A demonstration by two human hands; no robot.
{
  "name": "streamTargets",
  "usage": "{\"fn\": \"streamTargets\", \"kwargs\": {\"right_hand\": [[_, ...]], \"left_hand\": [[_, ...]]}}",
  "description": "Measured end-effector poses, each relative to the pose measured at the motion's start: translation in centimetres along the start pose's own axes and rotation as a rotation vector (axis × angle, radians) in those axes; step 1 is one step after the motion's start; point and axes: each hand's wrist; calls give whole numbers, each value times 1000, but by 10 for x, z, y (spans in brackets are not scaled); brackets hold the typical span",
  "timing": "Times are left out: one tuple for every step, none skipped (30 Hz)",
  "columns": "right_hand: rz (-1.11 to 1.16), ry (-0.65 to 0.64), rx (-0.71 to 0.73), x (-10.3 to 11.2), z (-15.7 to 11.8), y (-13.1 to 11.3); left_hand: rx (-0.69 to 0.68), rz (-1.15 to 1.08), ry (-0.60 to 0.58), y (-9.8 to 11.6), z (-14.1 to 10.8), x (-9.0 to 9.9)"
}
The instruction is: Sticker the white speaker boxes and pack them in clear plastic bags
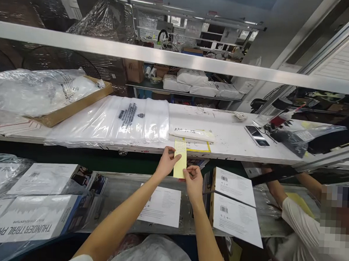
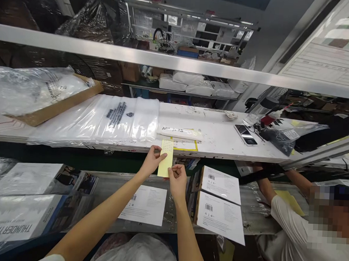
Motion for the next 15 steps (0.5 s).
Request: {"fn": "streamTargets", "kwargs": {"right_hand": [[-33,-16,3,4,-3,-3],[-77,-13,27,7,-3,-7],[-136,6,87,10,-3,-12],[-208,32,182,12,-1,-19],[-289,52,306,14,1,-27],[-368,55,445,14,3,-35],[-437,39,576,13,4,-43],[-483,6,679,12,6,-50],[-504,-31,742,10,7,-55],[-514,-66,780,7,8,-59],[-521,-95,803,6,9,-62],[-527,-118,818,4,9,-62],[-538,-138,833,3,9,-62],[-554,-153,853,3,9,-61],[-574,-165,875,3,8,-59]], "left_hand": [[-11,30,6,1,-2,0],[-21,56,4,3,-5,1],[-29,77,-7,5,-8,1],[-42,94,-22,7,-13,2],[-58,110,-42,9,-17,4],[-78,124,-63,12,-22,6],[-101,141,-83,15,-28,7],[-131,162,-102,18,-33,9],[-165,187,-116,22,-38,12],[-202,213,-128,25,-43,14],[-232,242,-141,29,-48,17],[-256,274,-153,33,-52,20],[-268,312,-168,37,-56,23],[-270,352,-186,40,-59,26],[-263,391,-205,43,-62,29]]}}
Point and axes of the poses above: each hand's wrist, its own z-axis towards the middle knuckle, its own x-axis out of the back of the hand, y = z × x, and after that the axes turned 9 degrees about y, right-handed
